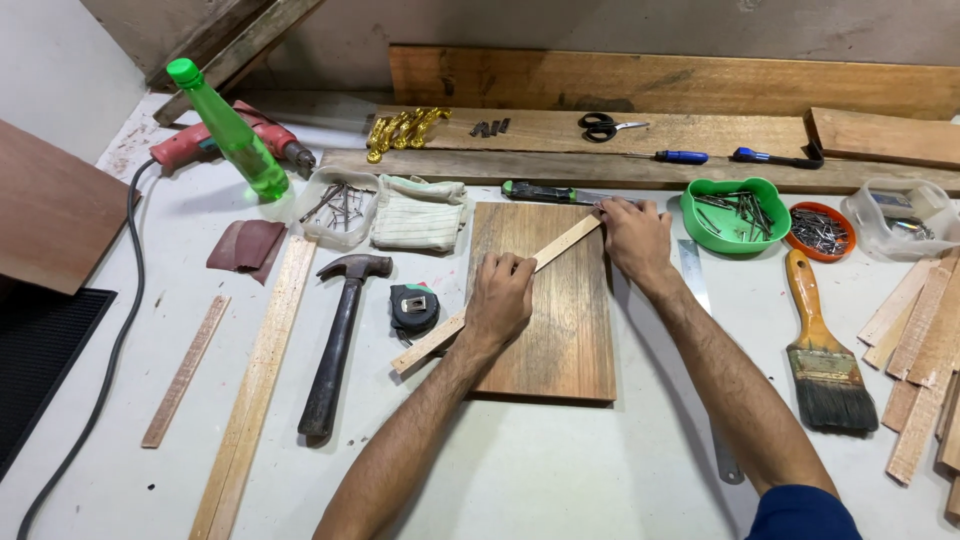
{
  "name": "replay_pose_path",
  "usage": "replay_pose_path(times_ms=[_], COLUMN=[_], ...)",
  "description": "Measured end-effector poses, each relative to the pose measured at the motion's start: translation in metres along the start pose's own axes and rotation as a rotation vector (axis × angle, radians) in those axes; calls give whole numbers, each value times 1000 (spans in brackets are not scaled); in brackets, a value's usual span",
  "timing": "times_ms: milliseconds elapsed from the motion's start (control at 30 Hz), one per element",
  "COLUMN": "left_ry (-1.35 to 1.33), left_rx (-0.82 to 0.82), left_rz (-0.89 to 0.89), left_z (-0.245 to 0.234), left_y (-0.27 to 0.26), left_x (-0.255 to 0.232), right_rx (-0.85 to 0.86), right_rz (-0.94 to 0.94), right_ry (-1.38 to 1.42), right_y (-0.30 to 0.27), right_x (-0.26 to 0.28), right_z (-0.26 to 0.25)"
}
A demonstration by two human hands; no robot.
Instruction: Sanding and measuring wooden pieces on a workbench.
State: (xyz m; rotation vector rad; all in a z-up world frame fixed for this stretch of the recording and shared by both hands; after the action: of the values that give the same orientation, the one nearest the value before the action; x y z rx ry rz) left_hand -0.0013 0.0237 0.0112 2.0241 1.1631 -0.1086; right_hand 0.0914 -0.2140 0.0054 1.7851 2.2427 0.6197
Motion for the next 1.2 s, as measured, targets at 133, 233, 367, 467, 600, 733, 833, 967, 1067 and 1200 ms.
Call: replay_pose_path(times_ms=[133, 233, 367, 467, 600, 733, 833, 967, 1067, 1200], left_ry=[190, 198, -39, -58, -76, -40, -1, 36, 33, 36], left_rx=[97, 211, 155, 43, 43, 61, 88, 151, 144, 176], left_rz=[89, 80, -94, -42, -76, -50, -49, -54, -45, -61], left_z=[30, 33, 7, 1, 0, 3, 6, 8, 6, 10], left_y=[-1, -2, 4, 4, 1, 1, -2, 0, 1, 0], left_x=[15, 13, 2, -2, -5, -6, -6, -3, -6, -4], right_rx=[-9, -78, -69, -12, 21, 21, 57, -21, -25, -28], right_rz=[12, -108, -209, -206, -196, -237, -195, -58, 7, -54], right_ry=[136, 259, 212, 245, 151, 189, 77, 37, 30, -27], right_y=[-14, -24, -35, -39, -47, -41, -19, 13, 8, -26], right_x=[18, 39, 68, 76, 94, 84, 54, 28, 31, 62], right_z=[-32, -49, -50, -31, -28, -19, -2, -4, -5, -10])
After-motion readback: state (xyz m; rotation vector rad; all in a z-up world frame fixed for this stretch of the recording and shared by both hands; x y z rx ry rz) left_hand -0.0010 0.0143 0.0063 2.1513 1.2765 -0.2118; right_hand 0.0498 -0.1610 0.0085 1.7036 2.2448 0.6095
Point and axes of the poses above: each hand's wrist, its own y-axis towards the middle knuckle, its own z-axis out of the palm, x = y × z, the point moved 5 cm from there along y, towards the middle knuckle, and after that the axes turned 1 degree about y, right-handed, at the moved point
